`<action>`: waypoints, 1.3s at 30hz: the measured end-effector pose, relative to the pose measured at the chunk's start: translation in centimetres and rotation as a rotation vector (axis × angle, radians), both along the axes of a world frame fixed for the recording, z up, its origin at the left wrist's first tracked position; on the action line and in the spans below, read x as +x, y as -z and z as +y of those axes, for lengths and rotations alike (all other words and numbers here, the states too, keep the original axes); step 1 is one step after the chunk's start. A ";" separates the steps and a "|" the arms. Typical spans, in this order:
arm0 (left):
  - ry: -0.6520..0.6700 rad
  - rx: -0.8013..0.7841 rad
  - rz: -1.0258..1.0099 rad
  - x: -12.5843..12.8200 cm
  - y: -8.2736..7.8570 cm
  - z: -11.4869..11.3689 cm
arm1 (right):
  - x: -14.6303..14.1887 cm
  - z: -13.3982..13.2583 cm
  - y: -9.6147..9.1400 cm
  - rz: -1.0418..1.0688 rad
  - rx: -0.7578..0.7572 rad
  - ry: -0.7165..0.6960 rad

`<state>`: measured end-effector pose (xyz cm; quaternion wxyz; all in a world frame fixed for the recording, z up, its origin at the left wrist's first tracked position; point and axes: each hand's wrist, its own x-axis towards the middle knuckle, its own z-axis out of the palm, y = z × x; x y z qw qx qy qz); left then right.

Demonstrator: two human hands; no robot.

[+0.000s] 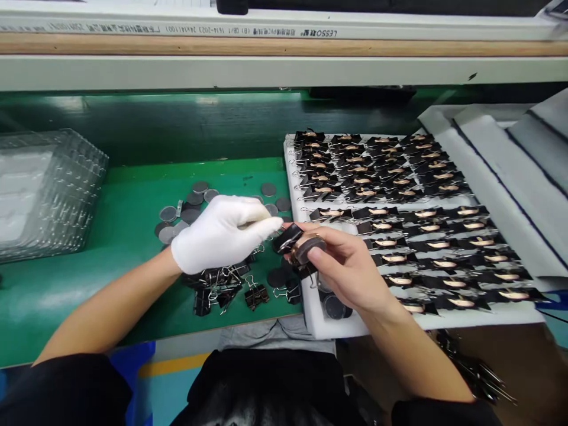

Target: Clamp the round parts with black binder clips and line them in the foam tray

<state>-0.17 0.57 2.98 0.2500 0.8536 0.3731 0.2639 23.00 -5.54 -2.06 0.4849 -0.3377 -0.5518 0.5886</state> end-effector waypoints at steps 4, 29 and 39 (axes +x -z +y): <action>0.327 -0.383 0.096 -0.4 -0.5 0.0 | 0.8 -0.1 -0.7 -0.055 0.032 -0.068; 0.156 -0.181 0.205 1.0 1.5 -0.9 | 3.2 -0.2 -2.9 -0.519 0.154 0.093; 0.365 -0.470 0.063 1.8 2.2 -2.7 | 5.4 0.6 -4.9 -0.684 0.143 -0.192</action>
